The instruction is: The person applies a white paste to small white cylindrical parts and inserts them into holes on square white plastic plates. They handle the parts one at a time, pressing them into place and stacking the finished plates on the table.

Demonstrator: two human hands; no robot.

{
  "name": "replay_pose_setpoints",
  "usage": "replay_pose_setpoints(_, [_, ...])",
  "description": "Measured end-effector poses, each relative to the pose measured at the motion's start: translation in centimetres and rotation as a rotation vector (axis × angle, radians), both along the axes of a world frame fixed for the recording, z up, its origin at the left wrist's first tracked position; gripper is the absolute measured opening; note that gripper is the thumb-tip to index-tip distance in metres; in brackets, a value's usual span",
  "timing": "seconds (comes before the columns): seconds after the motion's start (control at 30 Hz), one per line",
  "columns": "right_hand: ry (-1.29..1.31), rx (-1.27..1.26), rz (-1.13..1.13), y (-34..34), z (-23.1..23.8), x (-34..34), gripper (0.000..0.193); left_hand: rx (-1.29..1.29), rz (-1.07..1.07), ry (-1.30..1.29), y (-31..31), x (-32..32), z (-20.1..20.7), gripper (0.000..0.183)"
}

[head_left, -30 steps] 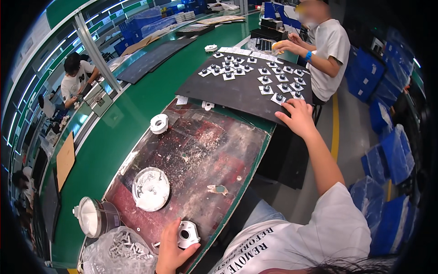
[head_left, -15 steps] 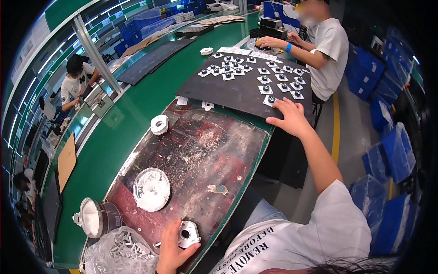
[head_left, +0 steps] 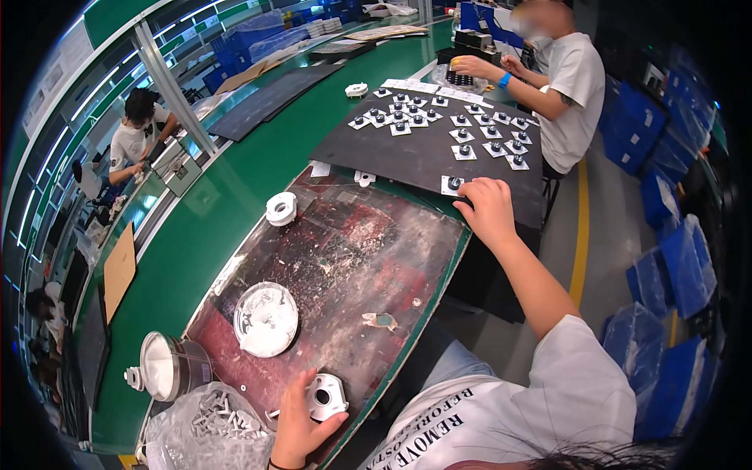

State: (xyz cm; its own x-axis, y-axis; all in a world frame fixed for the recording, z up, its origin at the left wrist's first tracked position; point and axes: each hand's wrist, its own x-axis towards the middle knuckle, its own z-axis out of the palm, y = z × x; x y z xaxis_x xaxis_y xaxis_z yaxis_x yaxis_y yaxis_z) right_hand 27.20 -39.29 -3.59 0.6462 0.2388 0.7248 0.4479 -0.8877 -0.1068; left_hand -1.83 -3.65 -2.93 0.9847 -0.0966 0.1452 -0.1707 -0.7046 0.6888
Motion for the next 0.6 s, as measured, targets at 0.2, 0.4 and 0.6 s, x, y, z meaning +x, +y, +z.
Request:
replay_pose_setpoints(0.2, [-0.141,0.018,0.078,0.3,-0.2,-0.2,0.014,0.015,-0.017,-0.028,-0.1,0.1,-0.1,0.091])
replay_pose_setpoints(0.4, [0.093,0.588,0.457,2.4,-0.2,-3.9,0.012,0.023,0.015,-0.059,-0.2,-0.1,-0.3,0.094])
replay_pose_setpoints(0.6, [1.213,1.712,0.944,6.9,-0.7,-9.1,0.007,0.092,0.061,0.000,-0.8,0.0,0.0,0.104])
